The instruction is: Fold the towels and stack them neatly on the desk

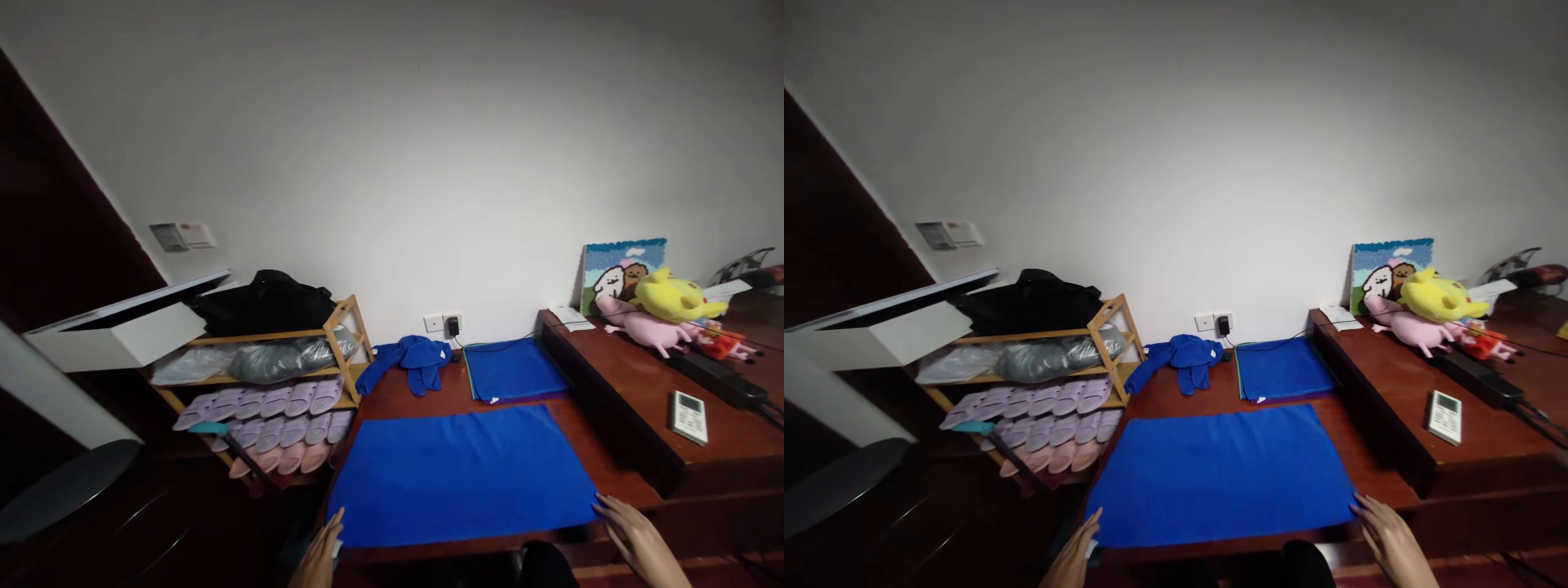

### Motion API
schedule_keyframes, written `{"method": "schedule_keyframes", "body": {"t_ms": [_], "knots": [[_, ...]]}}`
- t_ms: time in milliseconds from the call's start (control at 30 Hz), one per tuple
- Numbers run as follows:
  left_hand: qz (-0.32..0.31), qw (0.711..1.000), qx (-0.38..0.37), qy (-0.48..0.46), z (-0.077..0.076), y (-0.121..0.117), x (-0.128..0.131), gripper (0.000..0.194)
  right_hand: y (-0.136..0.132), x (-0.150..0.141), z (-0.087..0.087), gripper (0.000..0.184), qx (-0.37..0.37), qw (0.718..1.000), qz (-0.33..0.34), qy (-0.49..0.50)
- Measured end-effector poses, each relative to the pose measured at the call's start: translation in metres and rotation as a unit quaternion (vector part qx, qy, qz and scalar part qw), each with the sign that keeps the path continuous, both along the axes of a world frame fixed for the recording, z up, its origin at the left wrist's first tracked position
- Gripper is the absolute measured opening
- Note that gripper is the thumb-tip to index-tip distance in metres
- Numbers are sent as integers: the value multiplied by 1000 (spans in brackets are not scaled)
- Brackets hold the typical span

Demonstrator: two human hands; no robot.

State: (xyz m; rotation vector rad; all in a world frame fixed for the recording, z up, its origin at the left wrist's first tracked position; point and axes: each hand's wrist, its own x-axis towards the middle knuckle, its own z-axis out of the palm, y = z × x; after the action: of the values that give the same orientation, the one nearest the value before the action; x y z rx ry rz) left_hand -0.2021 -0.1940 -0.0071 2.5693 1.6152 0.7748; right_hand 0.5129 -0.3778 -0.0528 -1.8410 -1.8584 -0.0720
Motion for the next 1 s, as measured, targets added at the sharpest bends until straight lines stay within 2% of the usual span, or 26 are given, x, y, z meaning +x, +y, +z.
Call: {"method": "schedule_keyframes", "body": {"t_ms": [67, 133, 233, 300, 400, 500, 600, 667, 767, 867, 1000], "knots": [[-5, 999, 33, 37, -3, -2, -4, 64, 8, -4, 13, 40, -2, 999, -30, -14], [-10, 995, 57, 76, -2, 1, -10, 71, 28, -9, 28, 45, -10, 998, -55, -8], [-12, 990, 81, 112, 8, 19, -20, 75, 78, -17, 52, 52, -30, 998, -49, 14], [10, 988, 103, 116, 17, 44, -20, 65, 119, -22, 62, 55, -54, 998, -39, 19], [15, 988, 97, 118, 31, 90, 2, 51, 176, -27, 66, 59, -123, 991, -43, 7], [-1, 993, 38, 114, 35, 135, 46, 48, 209, -31, 54, 61, -193, 979, -65, -5], [8, 993, -16, 115, 26, 171, 87, 48, 218, -30, 36, 62, -219, 970, -103, -20], [25, 990, -47, 128, 15, 189, 103, 50, 218, -28, 27, 62, -232, 962, -140, -44], [75, 983, -85, 144, 0, 208, 110, 54, 219, -23, 22, 63, -254, 948, -175, -77], [119, 976, -96, 154, -9, 216, 111, 55, 225, -21, 26, 61, -256, 942, -194, -98], [122, 976, -82, 160, -12, 215, 109, 56, 234, -25, 27, 63, -228, 950, -187, -100]]}}
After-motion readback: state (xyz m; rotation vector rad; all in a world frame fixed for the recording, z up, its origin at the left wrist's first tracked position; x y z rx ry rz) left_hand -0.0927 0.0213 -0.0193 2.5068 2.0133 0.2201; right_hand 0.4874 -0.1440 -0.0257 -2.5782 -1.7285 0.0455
